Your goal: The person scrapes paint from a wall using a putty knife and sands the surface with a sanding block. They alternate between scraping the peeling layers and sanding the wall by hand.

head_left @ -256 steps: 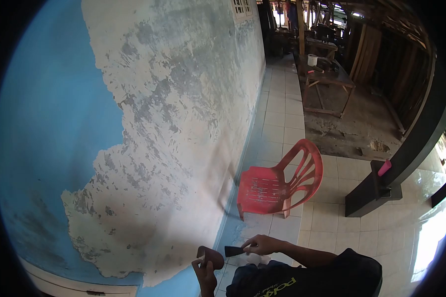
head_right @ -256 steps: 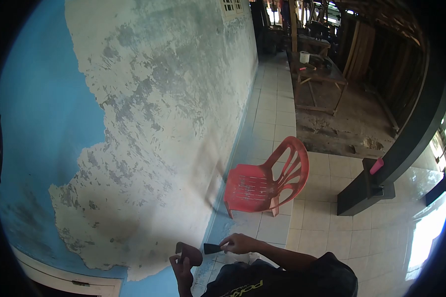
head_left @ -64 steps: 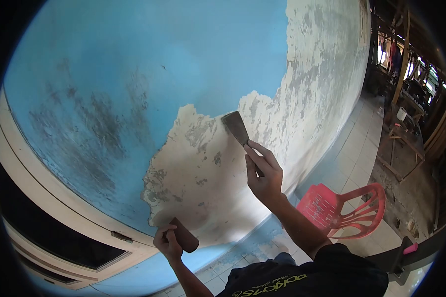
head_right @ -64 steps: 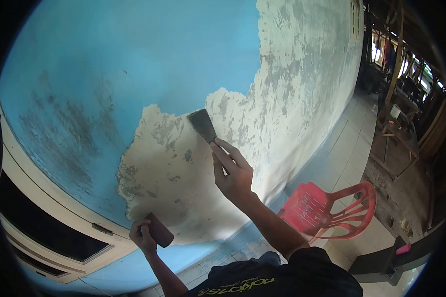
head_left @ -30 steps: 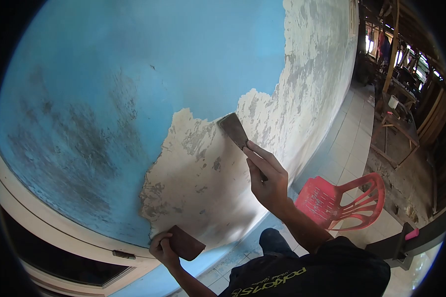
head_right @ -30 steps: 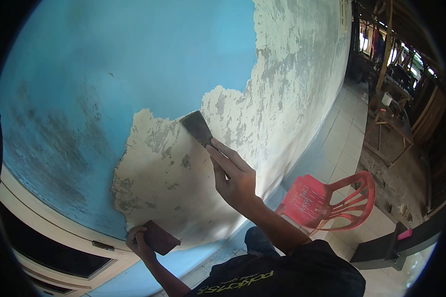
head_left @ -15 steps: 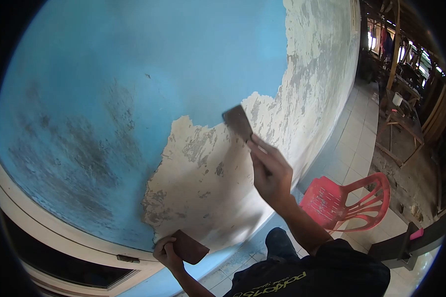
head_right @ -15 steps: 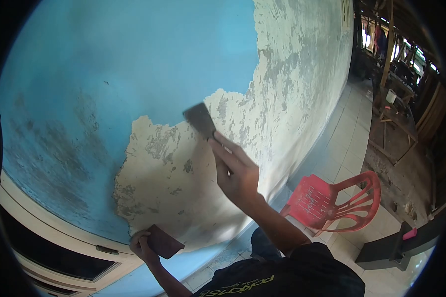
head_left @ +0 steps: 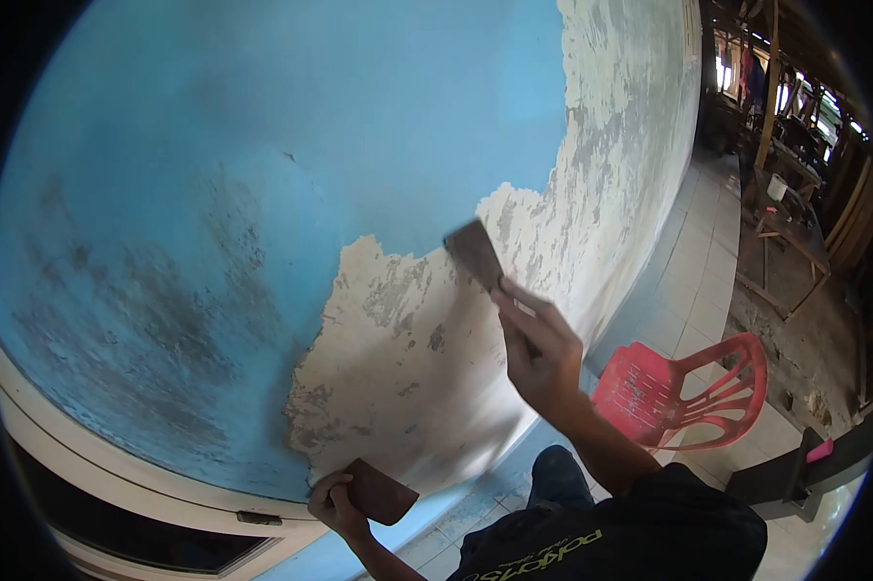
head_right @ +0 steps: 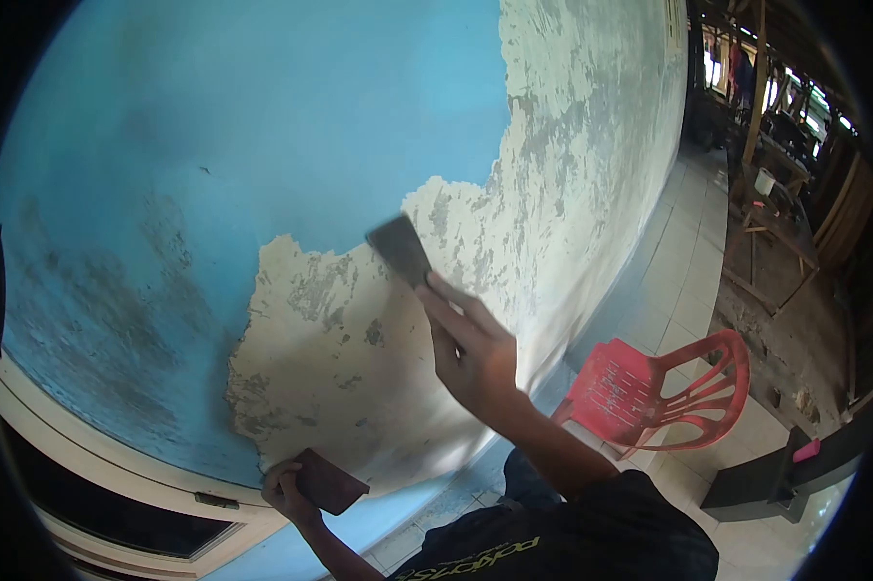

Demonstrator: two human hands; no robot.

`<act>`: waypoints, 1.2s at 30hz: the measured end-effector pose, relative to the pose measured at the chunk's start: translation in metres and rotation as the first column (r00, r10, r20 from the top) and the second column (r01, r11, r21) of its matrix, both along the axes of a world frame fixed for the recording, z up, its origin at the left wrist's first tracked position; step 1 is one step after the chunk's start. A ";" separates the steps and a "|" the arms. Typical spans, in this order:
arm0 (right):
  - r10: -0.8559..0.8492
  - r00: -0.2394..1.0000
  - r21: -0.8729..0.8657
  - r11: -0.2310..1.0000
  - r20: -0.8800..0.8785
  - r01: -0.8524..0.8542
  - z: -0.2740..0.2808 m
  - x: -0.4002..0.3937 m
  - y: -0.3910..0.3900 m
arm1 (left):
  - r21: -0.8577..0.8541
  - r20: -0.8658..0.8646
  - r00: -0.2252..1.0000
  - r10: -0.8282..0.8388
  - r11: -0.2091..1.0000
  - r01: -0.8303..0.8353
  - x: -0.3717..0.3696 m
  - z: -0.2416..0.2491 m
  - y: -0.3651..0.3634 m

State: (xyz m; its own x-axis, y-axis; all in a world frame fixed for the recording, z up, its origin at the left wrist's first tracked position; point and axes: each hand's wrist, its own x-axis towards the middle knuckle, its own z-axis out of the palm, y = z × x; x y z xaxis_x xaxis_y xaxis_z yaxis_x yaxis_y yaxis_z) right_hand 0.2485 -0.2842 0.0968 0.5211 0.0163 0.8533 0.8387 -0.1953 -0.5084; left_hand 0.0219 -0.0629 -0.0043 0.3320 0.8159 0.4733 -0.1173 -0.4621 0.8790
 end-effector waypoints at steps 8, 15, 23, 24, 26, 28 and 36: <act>-0.064 0.998 0.026 0.998 0.018 0.064 0.011 0.014 -0.002 | -0.018 -0.003 1.000 0.017 1.000 -0.017 0.000 -0.002 0.000; -0.140 0.990 0.019 0.990 -0.004 0.140 0.012 0.027 -0.009 | -0.011 0.010 1.000 0.019 1.000 -0.019 0.000 -0.007 0.004; -0.121 0.991 0.084 0.990 0.051 0.117 0.016 0.037 -0.014 | 0.006 -0.020 0.999 0.030 1.000 -0.030 0.001 -0.003 0.002; -0.120 0.993 0.091 0.989 -0.004 0.119 0.025 0.040 -0.016 | -0.002 -0.024 0.999 0.033 0.999 -0.033 0.001 -0.003 0.001; -0.112 0.993 0.094 0.989 -0.032 0.114 0.031 0.039 -0.020 | -0.008 -0.037 0.999 0.033 0.999 -0.033 -0.001 -0.003 0.000; -0.095 0.993 0.076 0.992 -0.065 0.100 0.031 0.029 -0.019 | 0.008 -0.046 0.999 0.026 1.000 -0.026 -0.001 -0.003 0.002; -0.130 0.992 0.022 0.991 -0.009 0.130 0.014 0.027 -0.016 | -0.030 -0.035 0.998 0.050 0.998 -0.051 -0.001 -0.005 0.000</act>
